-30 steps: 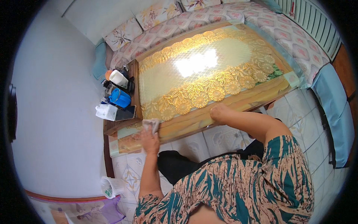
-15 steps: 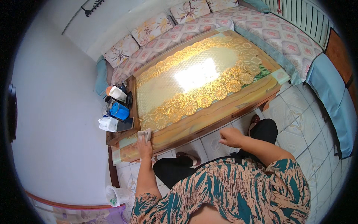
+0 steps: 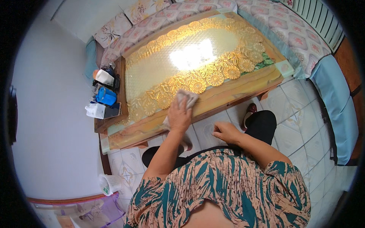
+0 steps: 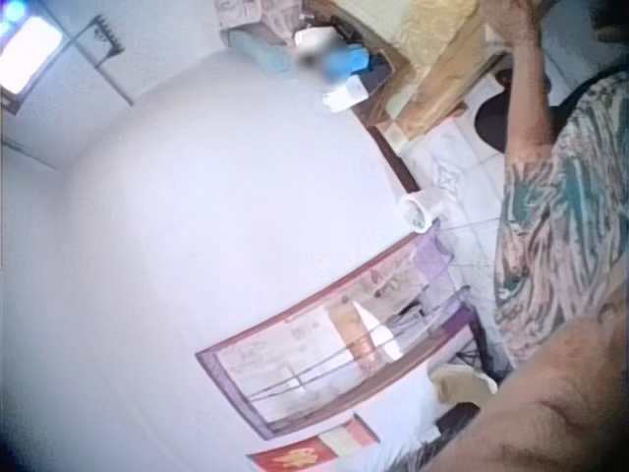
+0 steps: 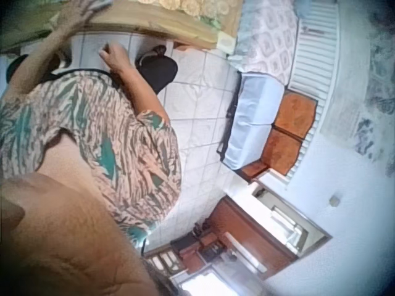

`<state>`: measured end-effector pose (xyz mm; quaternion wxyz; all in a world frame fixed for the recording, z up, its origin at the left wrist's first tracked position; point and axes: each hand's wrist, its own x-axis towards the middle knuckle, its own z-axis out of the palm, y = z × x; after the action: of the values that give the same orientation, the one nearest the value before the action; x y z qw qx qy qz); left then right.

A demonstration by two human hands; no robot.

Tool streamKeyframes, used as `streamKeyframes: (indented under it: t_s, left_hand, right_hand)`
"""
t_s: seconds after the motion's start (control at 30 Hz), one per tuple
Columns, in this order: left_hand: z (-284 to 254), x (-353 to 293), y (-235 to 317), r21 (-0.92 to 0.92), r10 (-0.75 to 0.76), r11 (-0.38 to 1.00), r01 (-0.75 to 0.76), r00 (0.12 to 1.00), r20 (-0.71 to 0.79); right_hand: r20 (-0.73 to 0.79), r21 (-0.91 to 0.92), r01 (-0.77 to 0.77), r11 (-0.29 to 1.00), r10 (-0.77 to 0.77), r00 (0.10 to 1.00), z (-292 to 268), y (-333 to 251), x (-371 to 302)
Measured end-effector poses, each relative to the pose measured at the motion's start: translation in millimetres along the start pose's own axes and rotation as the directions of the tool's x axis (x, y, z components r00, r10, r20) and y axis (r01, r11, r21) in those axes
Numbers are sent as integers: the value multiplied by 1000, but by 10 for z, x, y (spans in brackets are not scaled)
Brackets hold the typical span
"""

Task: The person wipes the surface of a glass-topped table using a cloth.

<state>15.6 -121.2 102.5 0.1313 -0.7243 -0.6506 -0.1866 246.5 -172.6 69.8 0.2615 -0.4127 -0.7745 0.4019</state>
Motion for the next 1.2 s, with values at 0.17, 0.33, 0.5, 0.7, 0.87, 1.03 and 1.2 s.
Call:
streamKeyframes:
  t_s: [0.17, 0.33, 0.5, 0.7, 0.87, 1.03, 1.2]
  left_hand:
    - [28, 36, -409, -67, -10, 998, 15, 997, 73]
    - [-91, -236, -2154, 210, -279, 936, 284, 959, -53]
    - [-296, -199, -1887, 353, -722, 624, 698, 687, -82]
    - [-30, 162, -905, 199, -623, 766, 611, 782, -4]
    - [238, 405, 315, 93, -300, 952, 291, 948, 108]
    - [213, 609, 495, -523, -351, 747, 410, 912, 214]
    - [216, 424, -94, -762, -451, 580, 287, 892, -8]
  right_hand:
    - [-39, 58, -25, 998, 28, 999, -114, -62, -43]
    - [-64, 104, -123, 987, 130, 989, -91, 205, -333]
    - [-76, 117, -239, 964, 248, 966, -74, 518, -539]
    - [-97, 187, -170, 968, 191, 977, -70, 230, -250]
    - [-321, 66, 52, 996, -28, 947, -121, -93, 285]
    - [-424, -185, 78, 980, -151, 893, -77, -156, 832]
    - [-427, -415, -161, 896, -35, 904, 198, -530, 1111]
